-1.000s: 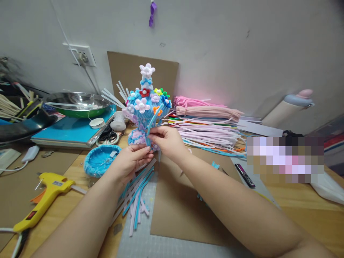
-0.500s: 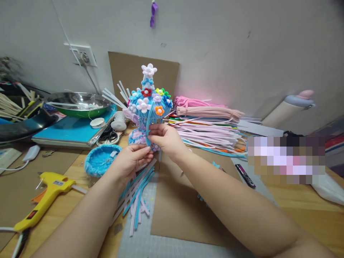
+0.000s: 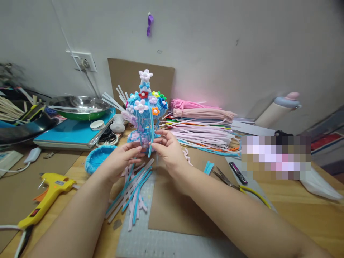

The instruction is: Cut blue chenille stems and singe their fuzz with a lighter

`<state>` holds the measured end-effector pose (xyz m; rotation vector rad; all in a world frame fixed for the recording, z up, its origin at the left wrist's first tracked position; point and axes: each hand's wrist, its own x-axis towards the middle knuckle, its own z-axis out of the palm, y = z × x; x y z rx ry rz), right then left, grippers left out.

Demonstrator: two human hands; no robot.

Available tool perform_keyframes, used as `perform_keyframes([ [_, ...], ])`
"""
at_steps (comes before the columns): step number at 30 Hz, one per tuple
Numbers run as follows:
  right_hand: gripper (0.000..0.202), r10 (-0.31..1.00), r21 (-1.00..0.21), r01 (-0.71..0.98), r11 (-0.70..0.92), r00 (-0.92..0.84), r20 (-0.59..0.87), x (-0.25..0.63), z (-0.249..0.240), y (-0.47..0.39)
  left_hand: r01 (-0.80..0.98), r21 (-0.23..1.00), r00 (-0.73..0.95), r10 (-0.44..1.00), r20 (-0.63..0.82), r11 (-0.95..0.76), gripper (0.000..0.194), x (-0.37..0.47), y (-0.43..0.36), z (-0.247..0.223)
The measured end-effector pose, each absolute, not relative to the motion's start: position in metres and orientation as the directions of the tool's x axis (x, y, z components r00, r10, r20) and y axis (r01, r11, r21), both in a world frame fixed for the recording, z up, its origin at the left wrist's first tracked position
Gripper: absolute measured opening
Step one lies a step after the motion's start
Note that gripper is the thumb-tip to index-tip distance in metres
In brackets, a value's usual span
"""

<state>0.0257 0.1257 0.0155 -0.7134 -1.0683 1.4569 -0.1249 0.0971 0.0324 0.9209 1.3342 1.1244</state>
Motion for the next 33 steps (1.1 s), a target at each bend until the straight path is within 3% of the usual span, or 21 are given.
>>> perform_keyframes([
  [4, 0.043, 0.985, -0.852, -0.521, -0.054, -0.168, 0.041, 0.036, 0.019, 0.096, -0.013, 0.996, -0.3, 0.95, -0.087, 0.087, 0.035, -0.11, 0.075, 0.039],
  [6, 0.043, 0.983, -0.821, -0.56, -0.11, -0.185, -0.005, 0.045, 0.021, 0.077, 0.014, 0.999, -0.316, 0.948, -0.024, 0.03, 0.027, -0.094, 0.055, 0.039],
  [7, 0.043, 0.983, -0.81, -0.575, -0.119, -0.186, -0.013, 0.05, 0.022, 0.066, 0.032, 0.999, -0.247, 0.969, -0.01, 0.019, 0.02, -0.086, 0.044, 0.038],
  [9, 0.042, 0.985, -0.795, -0.597, -0.105, -0.171, -0.002, 0.059, 0.021, 0.045, 0.012, 0.998, -0.105, 0.993, -0.06, 0.061, 0.014, -0.067, 0.022, 0.035],
  [12, 0.041, 0.993, -0.803, -0.595, -0.044, -0.116, 0.032, 0.074, 0.014, 0.016, -0.157, 0.975, -0.014, 0.987, -0.163, 0.158, 0.017, -0.044, -0.005, 0.03],
  [17, 0.041, 0.996, -0.859, -0.503, 0.093, 0.046, 0.08, 0.098, -0.007, -0.019, -0.39, 0.836, 0.181, 0.922, -0.343, 0.387, 0.019, -0.019, -0.027, 0.019],
  [21, 0.042, 0.986, -0.903, -0.4, 0.153, 0.12, 0.114, 0.111, -0.022, -0.043, -0.339, 0.804, 0.306, 0.866, -0.397, 0.488, 0.017, -0.008, -0.038, 0.011],
  [27, 0.045, 0.991, -0.947, -0.295, 0.127, 0.066, 0.113, 0.127, -0.032, -0.057, -0.211, 0.874, 0.251, 0.889, -0.383, 0.437, 0.016, -0.007, -0.049, 0.007],
  [30, 0.051, 0.938, -0.95, -0.174, 0.261, 0.28, 0.206, 0.148, -0.026, -0.057, -0.094, 0.935, 0.129, 0.936, -0.328, 0.341, 0.012, -0.016, -0.053, 0.006],
  [32, 0.041, 0.775, -0.913, 0.093, 0.398, 0.498, 0.389, 0.161, -0.017, -0.06, 0.037, 0.973, 0.044, 0.972, -0.23, 0.228, 0.01, -0.023, -0.055, 0.005],
  [33, 0.041, 0.701, -0.85, 0.288, 0.441, 0.48, 0.527, 0.165, -0.012, -0.063, 0.142, 0.979, 0.025, 0.989, -0.148, 0.143, 0.009, -0.026, -0.057, 0.004],
])
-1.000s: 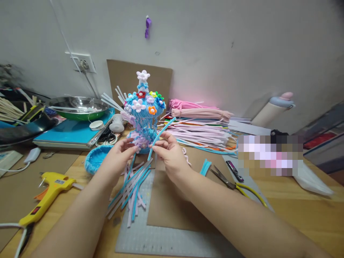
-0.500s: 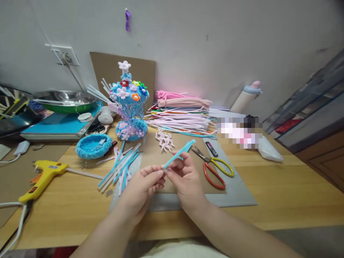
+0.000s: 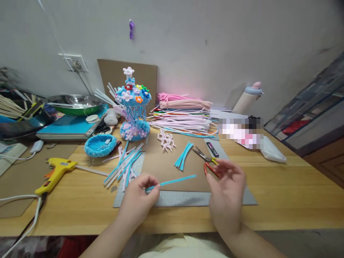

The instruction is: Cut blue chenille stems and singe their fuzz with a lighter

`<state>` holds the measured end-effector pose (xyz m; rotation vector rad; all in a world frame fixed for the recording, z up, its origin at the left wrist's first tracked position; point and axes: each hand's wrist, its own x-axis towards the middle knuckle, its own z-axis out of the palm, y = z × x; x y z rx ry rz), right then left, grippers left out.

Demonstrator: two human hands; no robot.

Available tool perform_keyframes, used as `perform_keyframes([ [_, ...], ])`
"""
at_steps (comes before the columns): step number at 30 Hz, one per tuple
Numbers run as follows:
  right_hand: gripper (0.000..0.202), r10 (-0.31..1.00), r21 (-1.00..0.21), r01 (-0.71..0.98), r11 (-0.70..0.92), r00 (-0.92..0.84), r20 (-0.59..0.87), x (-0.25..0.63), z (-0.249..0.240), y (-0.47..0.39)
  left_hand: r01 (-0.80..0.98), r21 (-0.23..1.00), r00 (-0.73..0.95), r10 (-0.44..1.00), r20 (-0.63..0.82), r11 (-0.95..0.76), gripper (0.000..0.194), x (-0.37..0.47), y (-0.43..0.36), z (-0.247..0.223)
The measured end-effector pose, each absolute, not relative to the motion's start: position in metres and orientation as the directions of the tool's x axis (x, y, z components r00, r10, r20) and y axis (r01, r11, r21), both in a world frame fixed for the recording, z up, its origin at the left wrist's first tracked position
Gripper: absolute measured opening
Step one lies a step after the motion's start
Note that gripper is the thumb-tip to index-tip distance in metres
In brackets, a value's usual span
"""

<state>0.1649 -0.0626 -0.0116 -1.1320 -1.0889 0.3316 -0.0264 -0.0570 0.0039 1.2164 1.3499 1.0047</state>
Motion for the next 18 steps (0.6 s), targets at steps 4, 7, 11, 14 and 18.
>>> perform_keyframes([
  [4, 0.026, 0.74, -0.433, 0.631, 0.643, -0.367, 0.564, 0.155, 0.004, -0.073, 0.514, 0.837, 0.153, 0.98, 0.126, -0.188, 0.011, -0.034, -0.063, -0.002],
  [7, 0.018, 0.779, -0.507, 0.592, 0.626, -0.498, 0.38, 0.135, 0.0, -0.072, 0.55, 0.804, 0.205, 0.97, 0.131, -0.225, 0.012, -0.039, -0.066, -0.007],
  [11, 0.013, 0.822, -0.579, 0.6, 0.552, -0.506, 0.26, 0.119, -0.018, -0.065, 0.565, 0.798, 0.23, 0.969, 0.09, -0.209, 0.013, -0.047, -0.067, -0.013],
  [14, 0.013, 0.812, -0.575, 0.6, 0.557, -0.539, 0.224, 0.114, -0.023, -0.061, 0.575, 0.798, 0.229, 0.972, 0.055, -0.181, 0.013, -0.054, -0.066, -0.017],
  [18, 0.012, 0.774, -0.537, 0.593, 0.6, -0.6, 0.203, 0.111, -0.023, -0.05, 0.553, 0.814, 0.247, 0.968, 0.043, -0.177, 0.011, -0.068, -0.062, -0.022],
])
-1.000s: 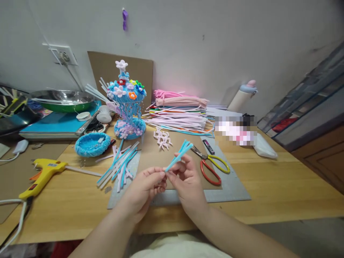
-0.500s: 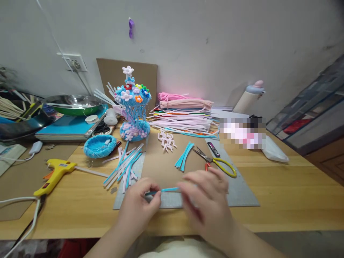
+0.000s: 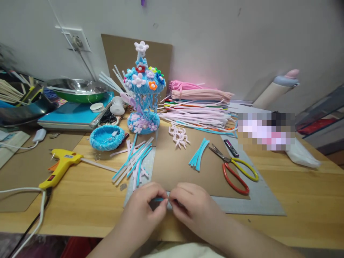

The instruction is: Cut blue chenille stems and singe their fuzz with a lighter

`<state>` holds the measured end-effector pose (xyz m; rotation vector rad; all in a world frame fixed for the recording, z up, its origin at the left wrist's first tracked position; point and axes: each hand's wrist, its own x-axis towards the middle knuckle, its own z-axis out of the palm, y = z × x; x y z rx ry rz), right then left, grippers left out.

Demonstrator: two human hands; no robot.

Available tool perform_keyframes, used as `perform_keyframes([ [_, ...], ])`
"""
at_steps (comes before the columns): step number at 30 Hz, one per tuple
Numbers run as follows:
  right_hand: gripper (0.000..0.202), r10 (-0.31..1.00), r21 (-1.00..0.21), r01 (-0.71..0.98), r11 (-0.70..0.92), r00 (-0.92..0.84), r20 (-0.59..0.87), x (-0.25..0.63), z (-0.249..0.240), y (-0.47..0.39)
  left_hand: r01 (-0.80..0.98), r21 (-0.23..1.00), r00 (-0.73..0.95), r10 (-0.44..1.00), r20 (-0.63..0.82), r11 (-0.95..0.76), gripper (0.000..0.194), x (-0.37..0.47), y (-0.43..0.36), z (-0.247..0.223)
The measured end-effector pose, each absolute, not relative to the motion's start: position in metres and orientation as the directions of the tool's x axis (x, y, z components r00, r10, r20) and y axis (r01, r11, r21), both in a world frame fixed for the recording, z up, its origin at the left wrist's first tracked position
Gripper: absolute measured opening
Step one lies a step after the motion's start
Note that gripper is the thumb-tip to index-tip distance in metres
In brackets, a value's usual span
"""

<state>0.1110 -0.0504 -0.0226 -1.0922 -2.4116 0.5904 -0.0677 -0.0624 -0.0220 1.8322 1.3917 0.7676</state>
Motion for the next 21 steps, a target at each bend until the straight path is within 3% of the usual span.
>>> perform_keyframes([
  [6, 0.012, 0.817, -0.487, 0.683, 0.545, -0.563, 0.125, 0.104, -0.03, -0.028, 0.686, 0.708, 0.025, 0.977, 0.211, -0.17, 0.013, -0.104, -0.067, -0.034],
  [16, 0.011, 0.856, -0.558, 0.689, 0.463, -0.51, 0.081, 0.091, -0.041, -0.026, 0.813, 0.415, 0.249, 0.888, 0.386, -0.408, 0.032, -0.11, -0.084, -0.057],
  [21, 0.009, 0.855, -0.541, 0.704, 0.461, -0.515, 0.059, 0.089, -0.041, -0.025, 0.848, 0.298, 0.323, 0.874, 0.363, -0.438, 0.038, -0.11, -0.084, -0.056],
])
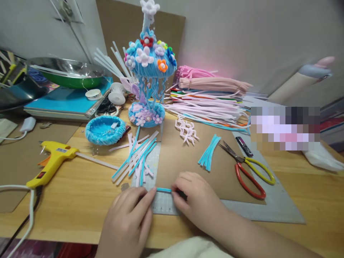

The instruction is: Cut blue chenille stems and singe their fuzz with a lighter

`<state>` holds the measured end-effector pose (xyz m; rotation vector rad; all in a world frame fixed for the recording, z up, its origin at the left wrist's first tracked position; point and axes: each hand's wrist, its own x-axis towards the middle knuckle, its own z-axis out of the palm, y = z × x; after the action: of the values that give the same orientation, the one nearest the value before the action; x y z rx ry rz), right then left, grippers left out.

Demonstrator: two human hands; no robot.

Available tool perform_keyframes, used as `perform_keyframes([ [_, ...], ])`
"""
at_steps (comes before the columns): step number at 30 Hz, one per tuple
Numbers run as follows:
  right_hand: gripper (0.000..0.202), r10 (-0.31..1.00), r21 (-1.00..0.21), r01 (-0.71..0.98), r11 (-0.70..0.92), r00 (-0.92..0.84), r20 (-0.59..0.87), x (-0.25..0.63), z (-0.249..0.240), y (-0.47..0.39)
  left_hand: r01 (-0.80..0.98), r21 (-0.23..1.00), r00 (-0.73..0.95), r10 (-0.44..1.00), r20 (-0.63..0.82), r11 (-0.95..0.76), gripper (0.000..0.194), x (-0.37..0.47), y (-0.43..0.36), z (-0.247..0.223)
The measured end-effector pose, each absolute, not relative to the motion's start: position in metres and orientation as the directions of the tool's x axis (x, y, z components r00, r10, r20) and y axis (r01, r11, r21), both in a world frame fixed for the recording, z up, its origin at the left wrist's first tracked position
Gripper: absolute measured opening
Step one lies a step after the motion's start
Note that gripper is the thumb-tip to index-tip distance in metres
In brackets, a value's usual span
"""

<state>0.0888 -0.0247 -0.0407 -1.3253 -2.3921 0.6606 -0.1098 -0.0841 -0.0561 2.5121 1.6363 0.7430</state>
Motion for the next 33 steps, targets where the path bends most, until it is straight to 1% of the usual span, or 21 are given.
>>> perform_keyframes([
  [5, 0.009, 0.851, -0.534, 0.707, 0.464, -0.523, 0.049, 0.087, -0.041, -0.025, 0.862, 0.245, 0.35, 0.871, 0.346, -0.444, 0.038, -0.106, -0.083, -0.053],
  [11, 0.01, 0.825, -0.553, 0.685, 0.475, -0.565, 0.01, 0.091, -0.039, -0.022, 0.886, 0.196, 0.335, 0.872, 0.357, -0.421, 0.03, -0.099, -0.08, -0.051],
  [18, 0.012, 0.794, -0.598, 0.639, 0.484, -0.608, -0.007, 0.096, -0.033, -0.017, 0.895, 0.195, 0.32, 0.881, 0.348, -0.402, 0.027, -0.096, -0.08, -0.048],
  [23, 0.013, 0.788, -0.577, 0.64, 0.508, -0.616, 0.009, 0.095, -0.037, -0.017, 0.891, 0.208, 0.32, 0.884, 0.34, -0.403, 0.027, -0.096, -0.077, -0.048],
  [25, 0.012, 0.789, -0.561, 0.643, 0.521, -0.614, 0.03, 0.095, -0.039, -0.018, 0.883, 0.24, 0.312, 0.886, 0.343, -0.403, 0.029, -0.098, -0.078, -0.049],
  [26, 0.012, 0.792, -0.556, 0.644, 0.526, -0.61, 0.042, 0.095, -0.04, -0.019, 0.869, 0.276, 0.304, 0.884, 0.355, -0.41, 0.03, -0.099, -0.08, -0.05],
  [28, 0.012, 0.801, -0.564, 0.64, 0.523, -0.595, 0.068, 0.096, -0.04, -0.022, 0.819, 0.385, 0.25, 0.868, 0.429, -0.426, 0.035, -0.105, -0.086, -0.05],
  [30, 0.013, 0.816, -0.602, 0.623, 0.5, -0.571, 0.087, 0.094, -0.037, -0.028, 0.75, 0.487, 0.126, 0.82, 0.558, -0.447, 0.038, -0.113, -0.096, -0.051],
  [31, 0.013, 0.823, -0.625, 0.61, 0.487, -0.56, 0.093, 0.092, -0.035, -0.031, 0.738, 0.515, 0.062, 0.803, 0.592, -0.436, 0.038, -0.118, -0.101, -0.051],
  [33, 0.014, 0.829, -0.661, 0.59, 0.464, -0.552, 0.089, 0.085, -0.031, -0.037, 0.753, 0.503, 0.0, 0.763, 0.646, -0.425, 0.035, -0.127, -0.112, -0.054],
])
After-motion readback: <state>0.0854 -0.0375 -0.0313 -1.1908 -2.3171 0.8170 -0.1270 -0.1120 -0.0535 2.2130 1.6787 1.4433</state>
